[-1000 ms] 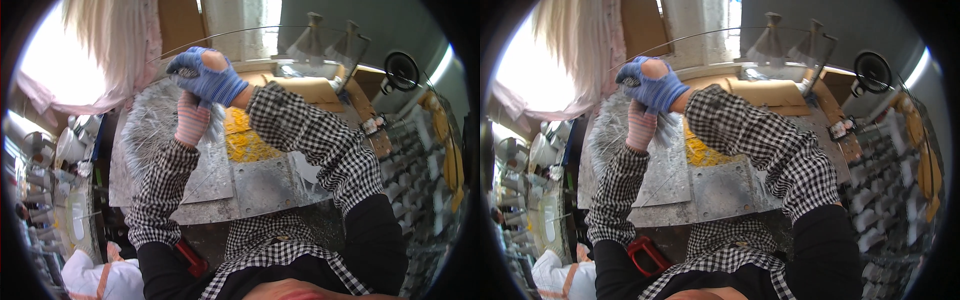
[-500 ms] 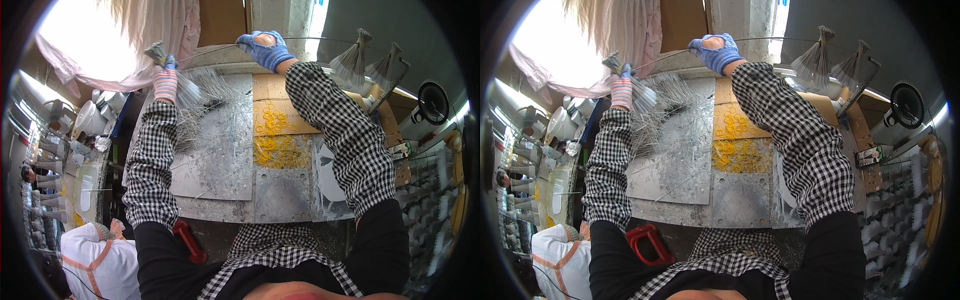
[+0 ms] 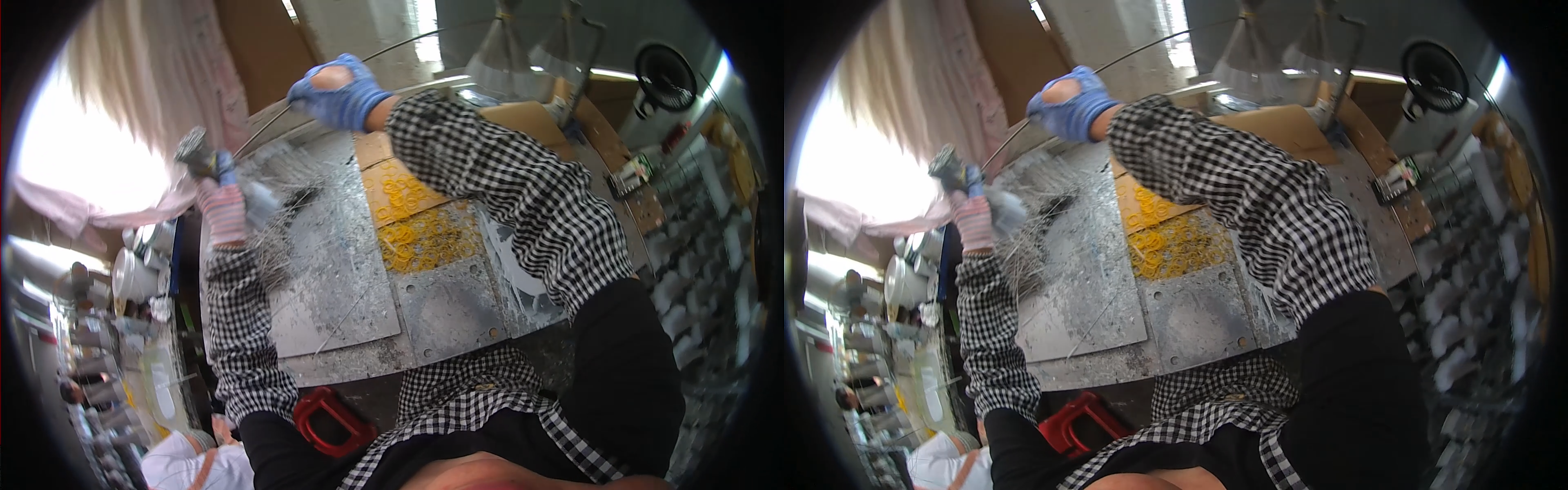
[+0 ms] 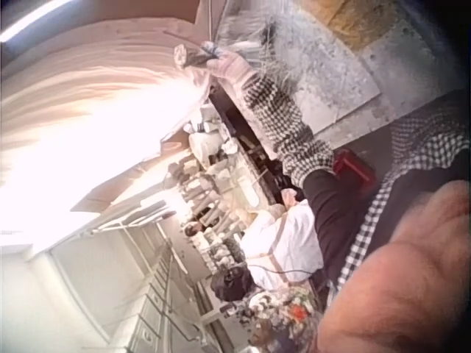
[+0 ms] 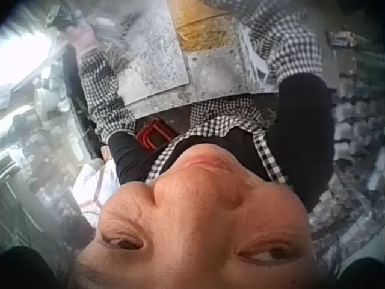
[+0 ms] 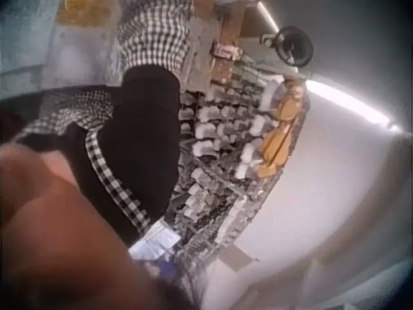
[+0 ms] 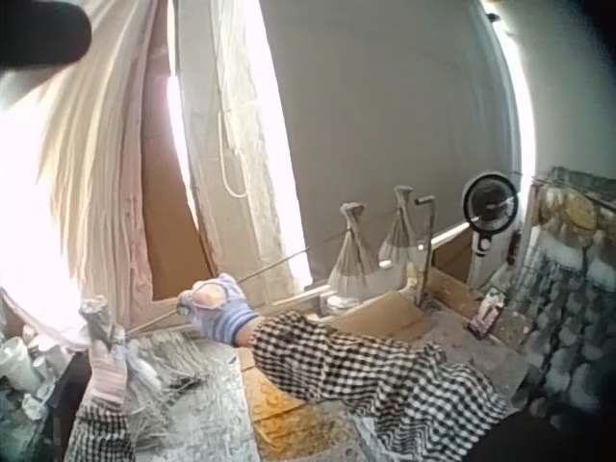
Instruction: Handling bundles of bristles, dipping the ends into white adhesive on a table, and securing them into bundles.
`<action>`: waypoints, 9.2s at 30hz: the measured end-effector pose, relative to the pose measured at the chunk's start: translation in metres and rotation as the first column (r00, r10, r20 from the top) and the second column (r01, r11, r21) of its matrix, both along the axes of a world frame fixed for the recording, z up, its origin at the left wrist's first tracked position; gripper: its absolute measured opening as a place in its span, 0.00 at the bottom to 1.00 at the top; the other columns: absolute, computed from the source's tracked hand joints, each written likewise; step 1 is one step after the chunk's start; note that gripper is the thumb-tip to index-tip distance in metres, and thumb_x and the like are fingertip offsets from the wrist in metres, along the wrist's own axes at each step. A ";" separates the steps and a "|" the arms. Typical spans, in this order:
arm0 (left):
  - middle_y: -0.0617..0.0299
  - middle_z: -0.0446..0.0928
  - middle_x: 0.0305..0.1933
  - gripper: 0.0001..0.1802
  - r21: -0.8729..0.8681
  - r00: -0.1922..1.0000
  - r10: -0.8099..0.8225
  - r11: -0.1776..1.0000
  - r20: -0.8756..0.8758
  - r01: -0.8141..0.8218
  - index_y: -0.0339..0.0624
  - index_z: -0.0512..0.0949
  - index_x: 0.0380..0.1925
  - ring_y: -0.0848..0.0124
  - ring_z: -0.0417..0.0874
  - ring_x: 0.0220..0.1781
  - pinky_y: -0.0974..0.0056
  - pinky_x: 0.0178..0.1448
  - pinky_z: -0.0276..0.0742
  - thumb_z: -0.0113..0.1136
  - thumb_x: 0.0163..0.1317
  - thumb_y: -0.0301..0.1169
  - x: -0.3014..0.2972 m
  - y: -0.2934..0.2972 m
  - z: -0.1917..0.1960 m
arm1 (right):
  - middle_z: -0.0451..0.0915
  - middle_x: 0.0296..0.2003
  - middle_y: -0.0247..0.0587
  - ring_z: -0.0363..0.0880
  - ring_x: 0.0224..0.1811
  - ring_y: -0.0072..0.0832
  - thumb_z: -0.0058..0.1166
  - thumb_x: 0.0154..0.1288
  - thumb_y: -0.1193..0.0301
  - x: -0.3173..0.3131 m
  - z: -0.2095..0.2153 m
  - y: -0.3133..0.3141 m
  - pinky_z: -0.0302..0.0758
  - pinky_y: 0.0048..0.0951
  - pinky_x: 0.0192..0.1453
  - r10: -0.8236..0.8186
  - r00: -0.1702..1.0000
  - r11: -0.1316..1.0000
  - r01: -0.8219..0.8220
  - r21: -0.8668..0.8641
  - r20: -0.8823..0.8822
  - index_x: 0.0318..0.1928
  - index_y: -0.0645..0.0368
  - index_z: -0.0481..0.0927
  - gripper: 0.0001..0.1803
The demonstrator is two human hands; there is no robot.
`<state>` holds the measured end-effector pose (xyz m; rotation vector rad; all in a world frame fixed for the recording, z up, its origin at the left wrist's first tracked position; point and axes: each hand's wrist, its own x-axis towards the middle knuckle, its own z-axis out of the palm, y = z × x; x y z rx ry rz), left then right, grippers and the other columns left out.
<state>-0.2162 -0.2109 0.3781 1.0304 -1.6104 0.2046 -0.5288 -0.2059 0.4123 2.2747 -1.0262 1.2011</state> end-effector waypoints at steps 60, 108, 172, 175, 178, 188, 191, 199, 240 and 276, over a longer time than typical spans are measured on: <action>0.49 0.83 0.54 0.22 0.955 0.668 0.716 0.295 -0.201 -0.028 0.45 0.83 0.52 0.53 0.83 0.58 0.54 0.62 0.76 0.54 0.68 0.46 -0.025 0.598 -0.364 | 0.84 0.46 0.54 0.82 0.47 0.44 0.53 0.72 0.63 0.015 -0.287 0.305 0.76 0.39 0.56 0.124 0.941 0.635 -0.320 0.703 0.316 0.50 0.71 0.81 0.21; 0.47 0.86 0.47 0.19 0.966 0.929 0.265 0.053 -0.258 0.253 0.36 0.83 0.51 0.58 0.86 0.49 0.61 0.56 0.78 0.60 0.68 0.40 0.003 0.468 -0.433 | 0.82 0.35 0.43 0.82 0.39 0.40 0.61 0.61 0.69 0.016 -0.208 0.288 0.79 0.36 0.45 -0.021 0.921 0.523 -0.321 0.789 0.388 0.43 0.57 0.84 0.11; 0.67 0.69 0.31 0.15 -0.110 -0.274 0.421 0.373 -0.865 0.921 0.39 0.68 0.59 0.70 0.70 0.35 0.67 0.37 0.71 0.46 0.76 0.31 -0.095 0.244 -0.201 | 0.83 0.43 0.37 0.83 0.45 0.38 0.55 0.64 0.68 0.041 -0.198 0.091 0.80 0.38 0.50 0.203 0.933 0.837 -0.008 0.547 -0.298 0.47 0.47 0.84 0.12; 0.65 0.74 0.35 0.18 -0.050 -0.210 0.409 0.368 -0.888 0.928 0.40 0.68 0.61 0.69 0.75 0.39 0.66 0.36 0.72 0.49 0.76 0.35 -0.100 0.253 -0.196 | 0.81 0.50 0.35 0.81 0.51 0.37 0.55 0.63 0.71 0.048 -0.206 0.061 0.79 0.38 0.54 0.405 0.744 0.870 -0.135 0.474 -0.532 0.50 0.50 0.83 0.15; 0.58 0.80 0.48 0.23 0.117 -0.148 0.548 0.419 -0.824 0.900 0.38 0.67 0.65 0.64 0.81 0.48 0.64 0.44 0.78 0.50 0.76 0.37 -0.106 0.260 -0.188 | 0.81 0.48 0.39 0.81 0.50 0.37 0.54 0.63 0.71 0.037 -0.192 0.093 0.79 0.37 0.54 0.474 0.795 0.838 -0.275 0.472 -0.378 0.50 0.51 0.83 0.15; 0.64 0.74 0.45 0.24 -0.288 -0.358 0.429 0.221 -0.829 0.932 0.36 0.63 0.68 0.76 0.73 0.37 0.70 0.41 0.72 0.49 0.75 0.31 -0.104 0.262 -0.202 | 0.83 0.41 0.41 0.81 0.47 0.41 0.52 0.66 0.69 0.044 -0.167 0.131 0.78 0.39 0.55 0.661 0.744 0.573 -0.586 0.572 0.099 0.56 0.52 0.78 0.18; 0.69 0.65 0.32 0.27 -0.111 -0.274 0.523 0.322 -0.807 0.940 0.36 0.58 0.70 0.81 0.58 0.24 0.75 0.27 0.59 0.48 0.75 0.29 -0.105 0.263 -0.198 | 0.82 0.37 0.41 0.82 0.44 0.39 0.52 0.64 0.71 0.080 -0.196 0.063 0.78 0.40 0.53 0.208 0.970 0.930 -0.158 0.332 -0.124 0.51 0.52 0.79 0.15; 0.68 0.73 0.33 0.22 0.338 0.247 0.350 0.227 -0.904 0.913 0.36 0.70 0.64 0.83 0.68 0.29 0.76 0.31 0.63 0.52 0.75 0.35 -0.105 0.288 -0.127 | 0.84 0.37 0.41 0.80 0.47 0.39 0.54 0.63 0.67 0.081 -0.233 0.040 0.77 0.40 0.53 0.156 0.767 0.890 0.165 0.426 -0.622 0.49 0.49 0.84 0.15; 0.71 0.73 0.28 0.17 0.525 0.749 -0.041 0.688 -0.661 0.501 0.41 0.79 0.55 0.82 0.72 0.34 0.72 0.43 0.70 0.47 0.80 0.39 -0.106 0.243 -0.158 | 0.82 0.41 0.41 0.83 0.45 0.39 0.54 0.66 0.63 0.000 -0.198 0.101 0.80 0.41 0.49 0.252 0.884 0.764 0.068 0.641 -0.394 0.49 0.50 0.83 0.14; 0.54 0.82 0.46 0.26 0.531 0.926 -0.052 0.831 0.374 -0.167 0.47 0.75 0.60 0.57 0.84 0.44 0.58 0.45 0.81 0.67 0.60 0.30 -0.002 0.231 -0.126 | 0.87 0.42 0.39 0.86 0.40 0.28 0.57 0.68 0.67 0.056 -0.116 0.123 0.80 0.29 0.46 0.323 0.861 0.550 -0.509 0.663 0.393 0.52 0.57 0.81 0.14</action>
